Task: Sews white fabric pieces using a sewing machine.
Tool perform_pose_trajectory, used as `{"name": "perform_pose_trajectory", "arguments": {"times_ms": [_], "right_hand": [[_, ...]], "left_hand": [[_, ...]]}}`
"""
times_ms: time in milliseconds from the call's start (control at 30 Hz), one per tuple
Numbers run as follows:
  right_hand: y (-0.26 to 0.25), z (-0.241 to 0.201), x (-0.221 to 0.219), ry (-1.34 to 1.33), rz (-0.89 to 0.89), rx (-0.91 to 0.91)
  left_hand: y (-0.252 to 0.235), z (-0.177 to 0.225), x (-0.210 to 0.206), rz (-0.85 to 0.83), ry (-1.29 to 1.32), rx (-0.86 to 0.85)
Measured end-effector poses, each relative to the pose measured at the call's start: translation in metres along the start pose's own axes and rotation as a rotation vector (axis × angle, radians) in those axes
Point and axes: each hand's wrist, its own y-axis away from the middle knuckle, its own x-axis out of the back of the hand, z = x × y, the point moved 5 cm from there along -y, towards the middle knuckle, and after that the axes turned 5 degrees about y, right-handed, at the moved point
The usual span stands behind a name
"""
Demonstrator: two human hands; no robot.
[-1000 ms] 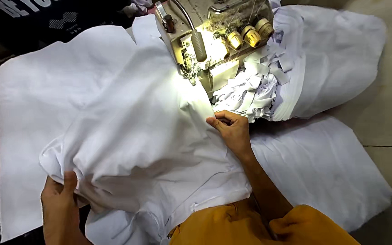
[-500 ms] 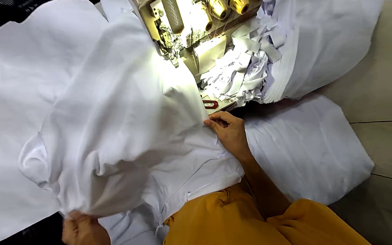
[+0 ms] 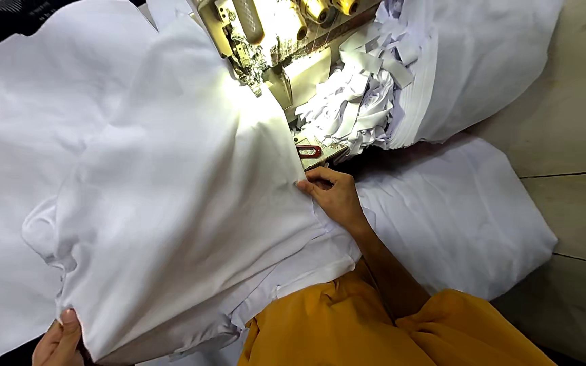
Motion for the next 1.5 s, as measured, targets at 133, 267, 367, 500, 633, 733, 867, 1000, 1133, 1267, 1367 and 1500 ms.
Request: {"name": "perform_pose_trajectory", "arguments": {"times_ms": [133, 267, 367, 500, 633, 733, 867, 1000, 1133, 1267, 1367, 1500], "right_hand": [[-0.001, 0.003, -0.004, -0.048, 0.022, 0.006], [0.001, 0.002, 0.000, -0.086, 0.044, -0.003], [0.004, 0.001, 0.005, -0.081, 0.095, -0.021], [0.004, 0.002, 0.010, -0.094, 0.098, -0.077], [0.002, -0.006, 0.010, -0.132, 0.097, -0.060], [-0.002, -0.009, 0.006, -0.125, 0.098, -0.027], [-0.007, -0.007, 0.005, -0.050, 0.082, -0.020], [-0.006, -0.002, 0.005, 0.040, 0.062, -0.026], [0.002, 0.010, 0.010, 0.105, -0.010, -0.113], [0.007, 0.021, 0.018, 0.157, -0.065, -0.194], [0.008, 0.021, 0.023, 0.145, -0.053, -0.202], [0.005, 0.014, 0.022, 0.095, -0.045, -0.153]], "left_hand": [[0.002, -0.003, -0.001, -0.005, 0.101, 0.039], [-0.001, 0.004, -0.007, 0.050, 0.275, -0.056], [-0.014, 0.000, -0.006, 0.105, 0.364, -0.126], [-0.025, 0.006, -0.019, 0.170, 0.333, -0.107], [-0.034, 0.012, -0.021, 0.195, 0.249, -0.106], [-0.044, 0.015, -0.017, 0.194, 0.224, -0.125], [-0.058, 0.016, -0.015, 0.188, 0.192, -0.118], [-0.060, 0.017, -0.020, 0.203, 0.101, -0.120], [-0.055, 0.011, -0.017, 0.207, -0.013, -0.131], [-0.050, -0.002, -0.006, 0.147, -0.046, -0.130], [-0.042, 0.000, -0.007, 0.101, -0.051, -0.104], [-0.027, 0.010, -0.015, 0.019, -0.011, -0.070]]}}
